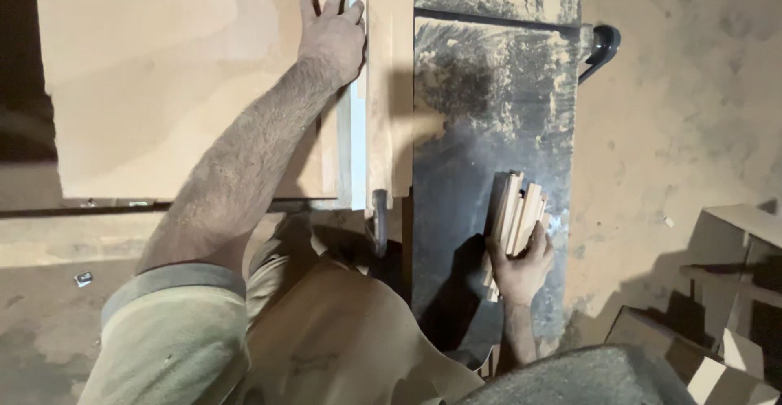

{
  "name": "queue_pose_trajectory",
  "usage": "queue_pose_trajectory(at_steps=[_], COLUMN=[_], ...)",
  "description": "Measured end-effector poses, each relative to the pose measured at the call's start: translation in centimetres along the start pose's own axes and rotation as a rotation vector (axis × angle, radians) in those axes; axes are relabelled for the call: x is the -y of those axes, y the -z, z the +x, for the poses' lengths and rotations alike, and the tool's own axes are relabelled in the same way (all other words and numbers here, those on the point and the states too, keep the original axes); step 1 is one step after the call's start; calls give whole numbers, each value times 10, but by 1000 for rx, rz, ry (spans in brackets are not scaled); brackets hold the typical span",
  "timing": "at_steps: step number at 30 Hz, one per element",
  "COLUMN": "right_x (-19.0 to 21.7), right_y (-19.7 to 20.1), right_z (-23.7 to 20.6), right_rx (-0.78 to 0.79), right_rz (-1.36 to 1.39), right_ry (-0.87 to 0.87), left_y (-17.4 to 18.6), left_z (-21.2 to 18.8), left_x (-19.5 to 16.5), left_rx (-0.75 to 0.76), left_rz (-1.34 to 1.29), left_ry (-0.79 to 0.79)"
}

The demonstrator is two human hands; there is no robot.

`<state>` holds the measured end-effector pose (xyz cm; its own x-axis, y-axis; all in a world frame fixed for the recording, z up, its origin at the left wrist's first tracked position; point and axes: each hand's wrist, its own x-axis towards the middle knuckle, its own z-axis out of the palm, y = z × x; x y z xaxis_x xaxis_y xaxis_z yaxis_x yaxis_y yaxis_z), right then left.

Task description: The person feeds small wooden sticks and slats one at a time along the fence of a jointer, pressing each piece against the machine to plane its edge, then adds it to a growing bundle on the side table. At the end the person gathers and squares up the finished bundle of pieces.

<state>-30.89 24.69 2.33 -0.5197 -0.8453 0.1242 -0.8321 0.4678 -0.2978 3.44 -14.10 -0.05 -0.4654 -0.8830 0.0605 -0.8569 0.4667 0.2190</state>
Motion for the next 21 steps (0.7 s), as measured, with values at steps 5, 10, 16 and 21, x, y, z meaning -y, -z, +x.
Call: queue_pose_trajectory(at_steps=[5,10,16,21], right_x=[-2,-2,2,18], right_y=[-3,-5,-4,1], right_z=[2,4,8,11], right_rx=[15,3,19,16], right_rz=[-7,65,99,122], right_ry=[4,23,13,-63], left_y=[-1,7,10,33], left_z=[30,63,115,179], left_x=[20,40,69,98], left_rx=[78,23,42,-20], left_rz=[89,49,39,20], left_ry=[-1,-12,-17,-33])
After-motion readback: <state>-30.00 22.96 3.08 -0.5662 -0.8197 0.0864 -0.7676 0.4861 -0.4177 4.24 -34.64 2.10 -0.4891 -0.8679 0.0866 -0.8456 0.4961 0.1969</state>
